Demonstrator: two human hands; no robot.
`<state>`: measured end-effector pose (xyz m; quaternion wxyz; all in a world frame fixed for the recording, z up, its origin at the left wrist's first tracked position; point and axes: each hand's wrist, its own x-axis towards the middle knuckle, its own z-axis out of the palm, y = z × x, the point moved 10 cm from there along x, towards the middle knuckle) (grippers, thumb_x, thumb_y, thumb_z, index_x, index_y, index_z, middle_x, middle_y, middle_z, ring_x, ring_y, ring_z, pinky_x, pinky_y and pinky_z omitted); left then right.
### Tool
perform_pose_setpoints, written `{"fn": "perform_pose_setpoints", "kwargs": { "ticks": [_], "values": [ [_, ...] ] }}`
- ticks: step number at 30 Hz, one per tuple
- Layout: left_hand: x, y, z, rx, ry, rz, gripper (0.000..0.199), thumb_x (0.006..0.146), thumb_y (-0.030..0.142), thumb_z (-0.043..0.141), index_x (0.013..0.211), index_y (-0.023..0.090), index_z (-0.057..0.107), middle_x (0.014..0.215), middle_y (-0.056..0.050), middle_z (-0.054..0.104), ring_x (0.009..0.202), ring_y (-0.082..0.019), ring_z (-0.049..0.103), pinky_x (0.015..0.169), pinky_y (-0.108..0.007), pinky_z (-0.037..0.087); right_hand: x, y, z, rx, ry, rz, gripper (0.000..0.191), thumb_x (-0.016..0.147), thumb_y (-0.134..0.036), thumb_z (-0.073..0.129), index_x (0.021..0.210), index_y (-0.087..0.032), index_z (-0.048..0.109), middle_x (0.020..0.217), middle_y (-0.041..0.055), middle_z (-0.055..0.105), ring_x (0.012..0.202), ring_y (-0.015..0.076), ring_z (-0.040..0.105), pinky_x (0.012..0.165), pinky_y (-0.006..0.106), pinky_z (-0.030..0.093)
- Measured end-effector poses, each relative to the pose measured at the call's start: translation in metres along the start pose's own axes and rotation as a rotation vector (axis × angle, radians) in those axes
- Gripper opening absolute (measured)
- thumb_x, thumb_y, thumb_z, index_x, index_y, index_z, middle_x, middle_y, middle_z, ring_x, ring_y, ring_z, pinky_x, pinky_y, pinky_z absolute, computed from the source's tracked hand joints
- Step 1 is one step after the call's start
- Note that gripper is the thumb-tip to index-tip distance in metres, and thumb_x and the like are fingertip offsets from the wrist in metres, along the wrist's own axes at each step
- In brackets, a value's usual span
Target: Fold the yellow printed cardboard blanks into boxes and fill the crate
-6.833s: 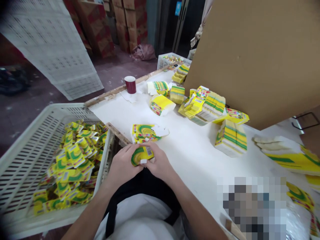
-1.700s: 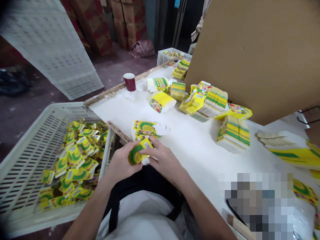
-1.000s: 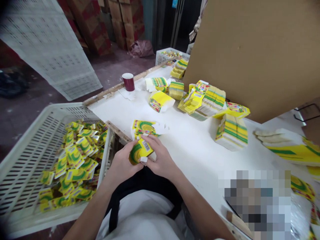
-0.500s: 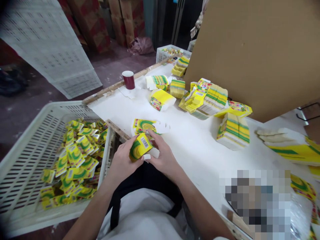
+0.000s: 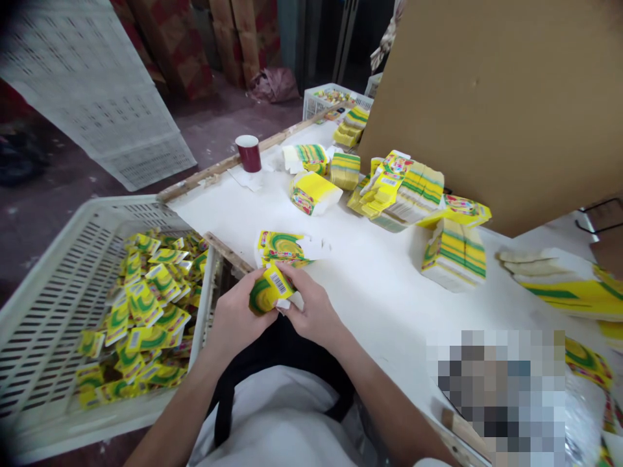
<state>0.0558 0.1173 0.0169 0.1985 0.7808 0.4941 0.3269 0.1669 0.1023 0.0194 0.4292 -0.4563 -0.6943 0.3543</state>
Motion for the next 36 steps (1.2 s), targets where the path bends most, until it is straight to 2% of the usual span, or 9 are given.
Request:
{"fn": "perform_pose_setpoints", "kwargs": {
  "ticks": [4, 13, 20, 22, 24, 27, 28, 32, 36],
  "values": [
    [0.000, 0.002, 0.001, 0.014, 0.012, -0.004, 0.053, 0.068, 0.024, 0.063, 0.117, 0.018, 0.044, 0.109, -0.011, 0.061, 0.101, -0.024, 0.058, 0.087, -0.038, 0.047, -0.001, 0.005, 0.004, -0.005, 0.007, 0.053, 0.057, 0.084, -0.020, 0.048, 0.138, -0.023, 0.030, 0.136, 0.0084, 0.044, 0.112, 0.0227, 0.053, 0.087, 0.035, 0.049],
    [-0.006, 0.008, 0.007, 0.070, -0.023, 0.002, 0.053, 0.066, 0.021, 0.062, 0.116, 0.018, 0.045, 0.108, -0.011, 0.061, 0.099, -0.026, 0.058, 0.086, -0.040, 0.046, 0.001, 0.013, -0.006, -0.182, 0.116, 0.071, 0.043, 0.086, -0.016, 0.037, 0.128, -0.024, 0.043, 0.124, 0.0047, 0.057, 0.106, 0.0211, 0.058, 0.086, 0.035, 0.048],
    [-0.012, 0.004, 0.018, -0.006, -0.105, -0.052, 0.051, 0.066, 0.025, 0.063, 0.114, 0.020, 0.049, 0.108, -0.009, 0.062, 0.099, -0.025, 0.058, 0.087, -0.039, 0.045, 0.001, 0.022, 0.006, -0.241, 0.033, 0.176, 0.023, 0.089, -0.028, 0.038, 0.111, -0.021, 0.044, 0.089, 0.0049, 0.063, 0.074, 0.0190, 0.062, 0.066, 0.031, 0.047],
    [-0.015, -0.013, 0.014, -0.105, -0.102, -0.137, 0.049, 0.066, 0.028, 0.064, 0.112, 0.021, 0.050, 0.107, -0.007, 0.062, 0.097, -0.024, 0.059, 0.086, -0.038, 0.045, 0.005, 0.026, 0.014, -0.155, -0.073, 0.173, 0.029, 0.089, -0.030, 0.040, 0.117, -0.020, 0.039, 0.089, 0.0039, 0.062, 0.073, 0.0172, 0.061, 0.066, 0.029, 0.047],
    [-0.020, -0.046, -0.009, -0.267, 0.053, -0.287, 0.049, 0.064, 0.032, 0.067, 0.110, 0.021, 0.051, 0.101, -0.005, 0.062, 0.089, -0.021, 0.060, 0.081, -0.035, 0.047, 0.013, 0.031, 0.009, -0.108, -0.092, 0.156, 0.039, 0.087, -0.030, 0.045, 0.124, -0.020, 0.035, 0.090, 0.0033, 0.061, 0.075, 0.0158, 0.060, 0.069, 0.030, 0.048],
    [-0.052, -0.117, -0.067, -0.675, 0.617, -0.526, 0.046, 0.066, 0.045, 0.064, 0.104, 0.023, 0.051, 0.099, -0.001, 0.060, 0.079, -0.015, 0.059, 0.074, -0.030, 0.049, 0.029, 0.043, -0.026, -0.213, 0.095, 0.127, 0.044, 0.083, -0.022, 0.051, 0.124, -0.019, 0.037, 0.092, 0.0038, 0.059, 0.081, 0.0161, 0.059, 0.078, 0.032, 0.048],
    [-0.062, -0.137, -0.076, -0.877, 0.752, -0.551, 0.042, 0.070, 0.054, 0.055, 0.100, 0.024, 0.052, 0.098, 0.000, 0.059, 0.081, -0.014, 0.059, 0.074, -0.030, 0.050, 0.034, 0.047, -0.036, -0.298, 0.148, 0.115, 0.042, 0.080, -0.018, 0.052, 0.121, -0.019, 0.041, 0.095, 0.0051, 0.059, 0.085, 0.0174, 0.058, 0.080, 0.034, 0.047],
    [-0.071, -0.172, -0.057, -1.353, 0.762, -0.701, 0.064, 0.071, 0.075, 0.028, 0.088, 0.020, 0.055, 0.093, -0.007, 0.060, 0.099, -0.020, 0.058, 0.079, -0.035, 0.051, 0.053, 0.065, -0.033, -0.590, 0.075, 0.110, 0.043, 0.073, -0.010, 0.056, 0.115, -0.015, 0.050, 0.109, 0.0126, 0.058, 0.100, 0.0254, 0.053, 0.088, 0.041, 0.042],
    [-0.065, -0.159, -0.013, -1.452, 0.641, -0.876, 0.056, 0.074, 0.067, 0.038, 0.093, 0.017, 0.056, 0.095, -0.009, 0.061, 0.088, -0.017, 0.061, 0.073, -0.030, 0.052, 0.061, 0.074, -0.021, -0.621, 0.027, 0.118, 0.040, 0.070, 0.000, 0.048, 0.107, -0.014, 0.054, 0.104, 0.0133, 0.060, 0.096, 0.0253, 0.054, 0.088, 0.041, 0.041]
  ]
}}
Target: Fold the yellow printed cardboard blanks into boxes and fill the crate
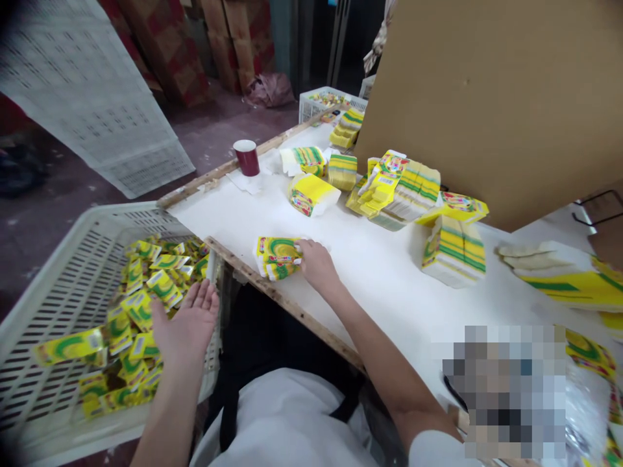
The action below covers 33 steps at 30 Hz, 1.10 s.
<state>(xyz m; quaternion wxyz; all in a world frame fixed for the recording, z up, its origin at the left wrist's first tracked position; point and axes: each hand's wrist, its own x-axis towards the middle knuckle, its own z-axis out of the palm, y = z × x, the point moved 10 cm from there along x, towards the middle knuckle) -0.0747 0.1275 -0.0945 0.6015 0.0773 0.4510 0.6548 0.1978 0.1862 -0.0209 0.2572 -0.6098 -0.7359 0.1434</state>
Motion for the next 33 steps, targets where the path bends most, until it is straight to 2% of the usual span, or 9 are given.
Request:
{"fn": "perform_pose_setpoints", "kwargs": {
  "ticks": [5, 8, 11, 14, 18, 22, 25, 30, 33],
  "values": [
    [-0.015, -0.038, 0.048, 0.114, -0.163, -0.105, 0.037, 0.078, 0.050, 0.049, 0.094, 0.018, 0.057, 0.084, -0.003, 0.063, 0.071, -0.011, 0.061, 0.063, -0.022, 0.049, -0.002, -0.002, -0.007, 0.021, 0.021, 0.019, 0.038, 0.067, -0.003, 0.052, 0.101, -0.017, 0.051, 0.096, 0.0095, 0.060, 0.089, 0.0237, 0.054, 0.081, 0.037, 0.043],
    [-0.030, -0.053, 0.074, 0.158, -0.295, -0.117, 0.034, 0.077, 0.043, 0.056, 0.100, 0.018, 0.056, 0.089, -0.004, 0.064, 0.078, -0.012, 0.062, 0.068, -0.023, 0.050, -0.011, -0.008, -0.013, 0.105, 0.045, 0.049, 0.034, 0.071, -0.010, 0.052, 0.102, -0.019, 0.044, 0.084, 0.0024, 0.059, 0.074, 0.0177, 0.056, 0.069, 0.031, 0.046],
    [-0.040, -0.054, 0.093, 0.175, -0.362, -0.009, 0.033, 0.077, 0.035, 0.059, 0.106, 0.020, 0.054, 0.101, -0.004, 0.062, 0.090, -0.013, 0.061, 0.080, -0.027, 0.049, -0.026, -0.018, -0.010, 0.294, 0.027, 0.060, 0.029, 0.073, -0.013, 0.052, 0.100, -0.021, 0.042, 0.072, -0.0033, 0.054, 0.061, 0.0132, 0.053, 0.060, 0.026, 0.046],
    [-0.041, -0.057, 0.106, 0.202, -0.395, 0.034, 0.035, 0.078, 0.035, 0.058, 0.110, 0.021, 0.052, 0.112, -0.005, 0.059, 0.099, -0.014, 0.058, 0.084, -0.027, 0.047, -0.037, -0.023, -0.010, 0.340, 0.050, 0.047, 0.026, 0.071, -0.008, 0.050, 0.094, -0.021, 0.048, 0.077, -0.0007, 0.055, 0.064, 0.0136, 0.054, 0.062, 0.028, 0.046],
    [-0.033, -0.064, 0.105, 0.355, -0.353, 0.078, 0.042, 0.074, 0.033, 0.063, 0.111, 0.019, 0.049, 0.115, -0.008, 0.056, 0.101, -0.015, 0.058, 0.084, -0.027, 0.048, -0.039, -0.019, -0.012, 0.310, 0.095, 0.040, 0.033, 0.068, -0.007, 0.052, 0.098, -0.019, 0.053, 0.095, 0.0052, 0.057, 0.078, 0.0168, 0.057, 0.074, 0.034, 0.048],
    [-0.032, -0.065, 0.108, 0.594, -0.410, 0.236, 0.056, 0.065, 0.024, 0.071, 0.115, 0.020, 0.044, 0.104, -0.006, 0.056, 0.081, -0.011, 0.061, 0.076, -0.028, 0.051, -0.040, -0.025, -0.002, 0.345, 0.005, -0.029, 0.035, 0.068, -0.005, 0.051, 0.099, -0.020, 0.056, 0.097, 0.0049, 0.062, 0.087, 0.0184, 0.059, 0.080, 0.035, 0.048],
    [-0.037, -0.068, 0.109, 0.674, -0.456, 0.279, 0.055, 0.066, 0.021, 0.069, 0.115, 0.020, 0.042, 0.101, -0.005, 0.054, 0.074, -0.010, 0.061, 0.070, -0.026, 0.052, -0.045, -0.021, -0.010, 0.310, 0.011, -0.009, 0.032, 0.069, -0.004, 0.049, 0.095, -0.019, 0.058, 0.096, 0.0054, 0.063, 0.088, 0.0190, 0.059, 0.080, 0.034, 0.048],
    [-0.045, -0.057, 0.102, 0.655, -0.450, 0.293, 0.043, 0.068, 0.019, 0.066, 0.107, 0.019, 0.046, 0.093, -0.001, 0.052, 0.073, -0.010, 0.058, 0.069, -0.025, 0.050, -0.073, 0.004, -0.031, 0.199, 0.015, 0.080, 0.026, 0.071, -0.006, 0.051, 0.092, -0.020, 0.060, 0.089, 0.0047, 0.064, 0.085, 0.0206, 0.059, 0.079, 0.037, 0.048],
    [-0.042, -0.052, 0.084, 0.616, -0.418, 0.197, 0.043, 0.064, 0.018, 0.069, 0.103, 0.018, 0.051, 0.088, 0.000, 0.054, 0.072, -0.008, 0.056, 0.069, -0.023, 0.048, -0.098, 0.003, -0.020, 0.195, -0.074, 0.073, 0.044, 0.070, -0.010, 0.057, 0.112, -0.021, 0.055, 0.110, 0.0083, 0.061, 0.103, 0.0238, 0.055, 0.090, 0.042, 0.045]
  ]
}}
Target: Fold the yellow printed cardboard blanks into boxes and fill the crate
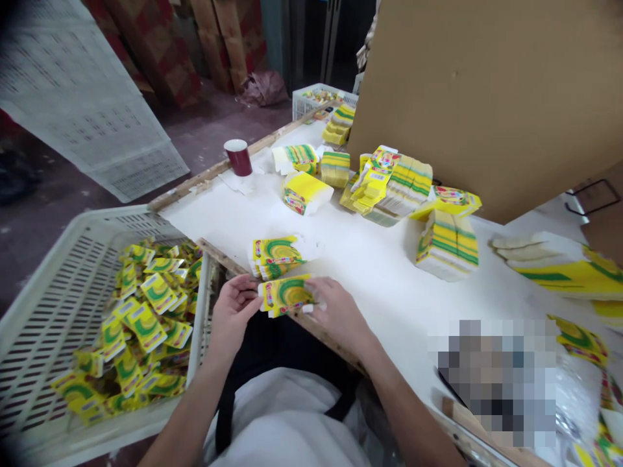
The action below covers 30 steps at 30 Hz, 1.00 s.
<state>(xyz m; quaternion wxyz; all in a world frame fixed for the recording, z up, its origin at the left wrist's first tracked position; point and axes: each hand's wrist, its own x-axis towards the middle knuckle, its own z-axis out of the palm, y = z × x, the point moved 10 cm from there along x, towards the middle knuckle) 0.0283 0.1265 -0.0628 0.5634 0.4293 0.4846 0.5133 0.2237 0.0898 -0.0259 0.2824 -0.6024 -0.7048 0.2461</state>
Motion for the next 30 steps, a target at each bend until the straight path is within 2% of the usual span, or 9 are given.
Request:
{"fn": "perform_pose_setpoints", "kwargs": {
  "ticks": [4, 7, 9, 12, 14, 19, 21, 25, 30],
  "values": [
    [-0.005, -0.026, -0.032, -0.149, 0.069, -0.221, 0.050, 0.056, 0.018, 0.075, 0.101, 0.017, 0.056, 0.088, 0.000, 0.058, 0.072, -0.008, 0.057, 0.066, -0.021, 0.047, -0.020, -0.016, 0.038, 0.024, -0.142, -0.068, 0.062, 0.070, -0.008, 0.058, 0.129, -0.021, 0.044, 0.128, 0.0116, 0.051, 0.117, 0.0246, 0.047, 0.098, 0.044, 0.039],
    [-0.010, -0.039, -0.050, -0.240, 0.166, -0.306, 0.049, 0.052, 0.017, 0.077, 0.098, 0.017, 0.058, 0.087, 0.000, 0.059, 0.073, -0.009, 0.058, 0.066, -0.020, 0.046, -0.017, -0.025, 0.046, 0.000, -0.088, -0.077, 0.054, 0.072, -0.001, 0.049, 0.122, -0.022, 0.051, 0.117, 0.0100, 0.057, 0.109, 0.0226, 0.051, 0.095, 0.043, 0.043],
    [-0.014, -0.042, -0.055, -0.336, 0.240, -0.283, 0.045, 0.054, 0.019, 0.077, 0.095, 0.018, 0.059, 0.088, 0.000, 0.061, 0.076, -0.008, 0.059, 0.069, -0.020, 0.047, -0.012, -0.029, 0.046, -0.016, -0.050, -0.082, 0.049, 0.072, 0.002, 0.046, 0.114, -0.021, 0.056, 0.107, 0.0093, 0.059, 0.101, 0.0217, 0.053, 0.089, 0.041, 0.046],
    [-0.023, -0.043, -0.044, -0.537, 0.286, -0.207, 0.038, 0.061, 0.031, 0.074, 0.094, 0.019, 0.061, 0.091, -0.002, 0.063, 0.080, -0.010, 0.061, 0.075, -0.023, 0.049, -0.006, -0.029, 0.046, -0.013, -0.039, -0.069, 0.045, 0.072, 0.003, 0.044, 0.109, -0.020, 0.059, 0.099, 0.0085, 0.059, 0.094, 0.0204, 0.054, 0.084, 0.037, 0.048],
    [-0.030, -0.045, -0.025, -0.582, 0.237, -0.210, 0.038, 0.062, 0.035, 0.073, 0.094, 0.019, 0.062, 0.093, -0.003, 0.065, 0.082, -0.013, 0.062, 0.076, -0.026, 0.051, -0.005, -0.028, 0.045, -0.012, -0.031, -0.054, 0.045, 0.071, 0.004, 0.045, 0.106, -0.020, 0.060, 0.095, 0.0076, 0.058, 0.091, 0.0201, 0.054, 0.081, 0.036, 0.048],
    [-0.045, -0.062, 0.012, -0.403, 0.090, -0.421, 0.036, 0.066, 0.030, 0.071, 0.096, 0.012, 0.063, 0.091, -0.007, 0.069, 0.082, -0.019, 0.065, 0.072, -0.032, 0.054, -0.010, -0.036, 0.048, -0.001, -0.041, -0.114, 0.044, 0.069, 0.006, 0.045, 0.099, -0.020, 0.062, 0.089, 0.0062, 0.058, 0.087, 0.0199, 0.052, 0.078, 0.035, 0.047],
    [-0.044, -0.062, 0.011, -0.373, 0.105, -0.438, 0.033, 0.068, 0.031, 0.070, 0.092, 0.010, 0.064, 0.087, -0.008, 0.070, 0.076, -0.019, 0.066, 0.067, -0.032, 0.056, -0.012, -0.037, 0.048, 0.025, -0.031, -0.112, 0.047, 0.068, 0.007, 0.044, 0.103, -0.020, 0.060, 0.091, 0.0064, 0.057, 0.088, 0.0196, 0.052, 0.079, 0.034, 0.048],
    [-0.038, -0.045, 0.005, -0.349, 0.116, -0.319, 0.028, 0.068, 0.028, 0.070, 0.088, 0.010, 0.066, 0.085, -0.006, 0.071, 0.074, -0.019, 0.067, 0.064, -0.030, 0.057, -0.015, -0.038, 0.037, 0.066, 0.090, -0.081, 0.053, 0.069, 0.004, 0.044, 0.116, -0.020, 0.052, 0.104, 0.0089, 0.053, 0.097, 0.0205, 0.051, 0.085, 0.036, 0.047],
    [-0.037, -0.025, 0.003, -0.401, 0.150, -0.205, 0.022, 0.069, 0.027, 0.069, 0.087, 0.014, 0.068, 0.083, -0.004, 0.072, 0.074, -0.016, 0.067, 0.065, -0.025, 0.056, -0.015, -0.049, 0.030, 0.098, 0.178, -0.083, 0.048, 0.070, 0.003, 0.043, 0.110, -0.020, 0.052, 0.101, 0.0084, 0.057, 0.096, 0.0210, 0.052, 0.085, 0.037, 0.046]
  ]
}}
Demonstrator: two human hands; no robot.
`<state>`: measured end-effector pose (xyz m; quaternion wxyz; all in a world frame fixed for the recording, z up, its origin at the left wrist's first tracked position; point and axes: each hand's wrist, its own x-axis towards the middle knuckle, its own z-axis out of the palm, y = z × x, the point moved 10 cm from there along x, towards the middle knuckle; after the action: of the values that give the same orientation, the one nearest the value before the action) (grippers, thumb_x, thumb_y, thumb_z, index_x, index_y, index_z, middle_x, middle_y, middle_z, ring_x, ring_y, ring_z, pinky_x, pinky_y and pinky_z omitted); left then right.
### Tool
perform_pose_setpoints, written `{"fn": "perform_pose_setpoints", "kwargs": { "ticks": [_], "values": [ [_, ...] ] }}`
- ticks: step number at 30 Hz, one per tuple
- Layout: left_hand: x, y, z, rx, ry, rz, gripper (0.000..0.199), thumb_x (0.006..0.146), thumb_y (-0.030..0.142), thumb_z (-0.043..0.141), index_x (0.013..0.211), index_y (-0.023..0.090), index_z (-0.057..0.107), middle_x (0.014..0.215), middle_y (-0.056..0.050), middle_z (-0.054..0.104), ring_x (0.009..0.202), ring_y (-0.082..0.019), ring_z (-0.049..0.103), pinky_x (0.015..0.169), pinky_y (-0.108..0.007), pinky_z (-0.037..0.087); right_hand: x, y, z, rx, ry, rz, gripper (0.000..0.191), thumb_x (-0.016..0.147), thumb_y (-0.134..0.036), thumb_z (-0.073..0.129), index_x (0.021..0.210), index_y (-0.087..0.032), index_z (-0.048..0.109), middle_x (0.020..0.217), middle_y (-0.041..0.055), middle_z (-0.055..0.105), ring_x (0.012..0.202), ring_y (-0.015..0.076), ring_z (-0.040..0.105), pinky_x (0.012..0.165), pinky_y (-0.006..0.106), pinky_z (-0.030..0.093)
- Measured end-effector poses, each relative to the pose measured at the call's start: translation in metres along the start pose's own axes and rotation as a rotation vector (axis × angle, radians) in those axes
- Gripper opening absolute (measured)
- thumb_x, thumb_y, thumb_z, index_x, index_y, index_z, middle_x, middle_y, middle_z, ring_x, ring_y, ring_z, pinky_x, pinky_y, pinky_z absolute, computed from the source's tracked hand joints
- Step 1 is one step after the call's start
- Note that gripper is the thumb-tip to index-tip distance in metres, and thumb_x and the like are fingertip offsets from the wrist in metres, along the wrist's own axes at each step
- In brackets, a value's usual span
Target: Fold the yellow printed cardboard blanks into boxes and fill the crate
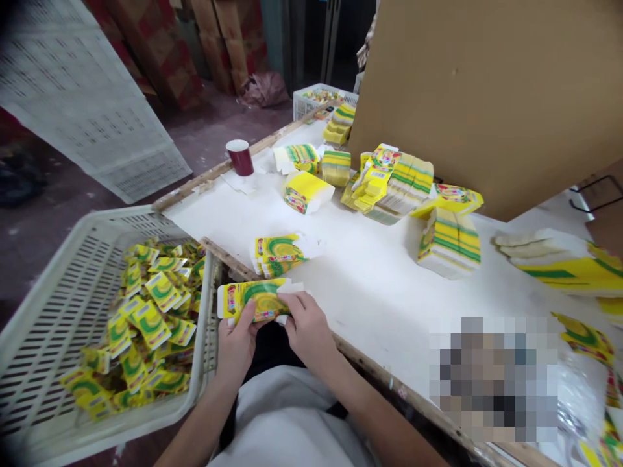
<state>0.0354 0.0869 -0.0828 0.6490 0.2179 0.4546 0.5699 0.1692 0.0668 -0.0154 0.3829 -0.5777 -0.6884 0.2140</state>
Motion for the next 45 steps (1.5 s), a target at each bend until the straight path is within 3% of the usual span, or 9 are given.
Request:
{"fn": "perform_pose_setpoints", "kwargs": {
  "ticks": [6, 11, 16, 21, 24, 29, 34, 40, 45],
  "values": [
    [0.001, 0.015, 0.015, -0.165, -0.082, 0.066, 0.030, 0.064, 0.031, 0.073, 0.089, 0.016, 0.068, 0.087, -0.006, 0.071, 0.083, -0.020, 0.066, 0.073, -0.029, 0.054, 0.010, 0.008, 0.002, 0.344, -0.054, 0.208, 0.026, 0.070, -0.012, 0.058, 0.088, -0.022, 0.043, 0.076, -0.0029, 0.054, 0.060, 0.0112, 0.052, 0.054, 0.023, 0.045],
    [0.002, 0.014, 0.044, -0.246, -0.214, -0.007, 0.038, 0.074, 0.041, 0.062, 0.104, 0.017, 0.063, 0.094, -0.010, 0.070, 0.092, -0.023, 0.064, 0.078, -0.036, 0.052, 0.014, -0.007, 0.011, 0.417, -0.113, 0.176, 0.025, 0.071, -0.010, 0.054, 0.088, -0.023, 0.042, 0.073, -0.0040, 0.052, 0.061, 0.0109, 0.051, 0.057, 0.023, 0.042],
    [0.008, 0.034, 0.036, -0.143, -0.110, 0.254, 0.035, 0.079, 0.047, 0.054, 0.100, 0.021, 0.064, 0.087, -0.007, 0.071, 0.089, -0.022, 0.065, 0.080, -0.035, 0.051, 0.017, -0.008, 0.023, 0.828, -0.133, 0.240, 0.028, 0.068, -0.016, 0.060, 0.089, -0.023, 0.043, 0.087, 0.0007, 0.056, 0.071, 0.0124, 0.056, 0.064, 0.025, 0.048],
    [-0.001, 0.034, 0.035, 0.204, -0.227, 0.409, 0.042, 0.081, 0.053, 0.047, 0.099, 0.020, 0.066, 0.098, -0.009, 0.068, 0.100, -0.024, 0.060, 0.093, -0.038, 0.044, 0.018, 0.007, 0.025, 0.567, -0.075, 0.268, 0.024, 0.067, -0.014, 0.064, 0.084, -0.022, 0.049, 0.075, -0.0023, 0.054, 0.063, 0.0111, 0.053, 0.058, 0.022, 0.045],
    [-0.003, 0.027, 0.031, 0.266, -0.218, 0.416, 0.047, 0.082, 0.056, 0.042, 0.104, 0.020, 0.063, 0.102, -0.009, 0.067, 0.102, -0.025, 0.059, 0.095, -0.039, 0.042, 0.021, 0.007, 0.024, 0.667, -0.033, 0.274, 0.024, 0.068, -0.017, 0.066, 0.084, -0.023, 0.048, 0.076, -0.0018, 0.056, 0.066, 0.0117, 0.055, 0.059, 0.022, 0.047],
    [0.003, 0.023, 0.031, 0.147, -0.153, 0.313, 0.050, 0.078, 0.061, 0.043, 0.097, 0.020, 0.064, 0.102, -0.011, 0.065, 0.104, -0.025, 0.056, 0.090, -0.038, 0.045, 0.032, -0.001, 0.033, 0.949, -0.091, 0.258, 0.027, 0.069, -0.022, 0.069, 0.085, -0.025, 0.047, 0.083, -0.0004, 0.058, 0.077, 0.0130, 0.060, 0.068, 0.024, 0.051],
    [0.010, 0.037, 0.044, -0.068, -0.161, 0.131, 0.049, 0.070, 0.063, 0.051, 0.091, 0.020, 0.059, 0.087, -0.008, 0.062, 0.084, -0.022, 0.060, 0.074, -0.035, 0.050, 0.027, -0.010, 0.045, 0.952, -0.172, 0.247, 0.030, 0.073, -0.022, 0.065, 0.094, -0.025, 0.044, 0.079, -0.0007, 0.057, 0.070, 0.0129, 0.059, 0.064, 0.025, 0.050],
    [0.016, 0.055, 0.033, -0.225, -0.025, 0.197, 0.039, 0.071, 0.058, 0.055, 0.077, 0.020, 0.051, 0.060, 0.004, 0.045, 0.053, -0.008, 0.048, 0.060, -0.023, 0.046, 0.014, -0.036, 0.051, 0.774, -0.300, 0.116, 0.041, 0.075, -0.017, 0.061, 0.111, -0.024, 0.044, 0.104, 0.0048, 0.056, 0.095, 0.0170, 0.055, 0.082, 0.030, 0.045],
    [0.016, 0.046, 0.028, -0.089, -0.049, 0.219, 0.045, 0.064, 0.058, 0.063, 0.085, 0.019, 0.057, 0.076, 0.000, 0.058, 0.077, -0.014, 0.058, 0.076, -0.025, 0.047, 0.027, -0.017, 0.039, 0.757, -0.184, 0.146, 0.040, 0.072, -0.021, 0.066, 0.107, -0.022, 0.047, 0.079, -0.0007, 0.055, 0.071, 0.0133, 0.054, 0.063, 0.024, 0.046]
  ]
}}
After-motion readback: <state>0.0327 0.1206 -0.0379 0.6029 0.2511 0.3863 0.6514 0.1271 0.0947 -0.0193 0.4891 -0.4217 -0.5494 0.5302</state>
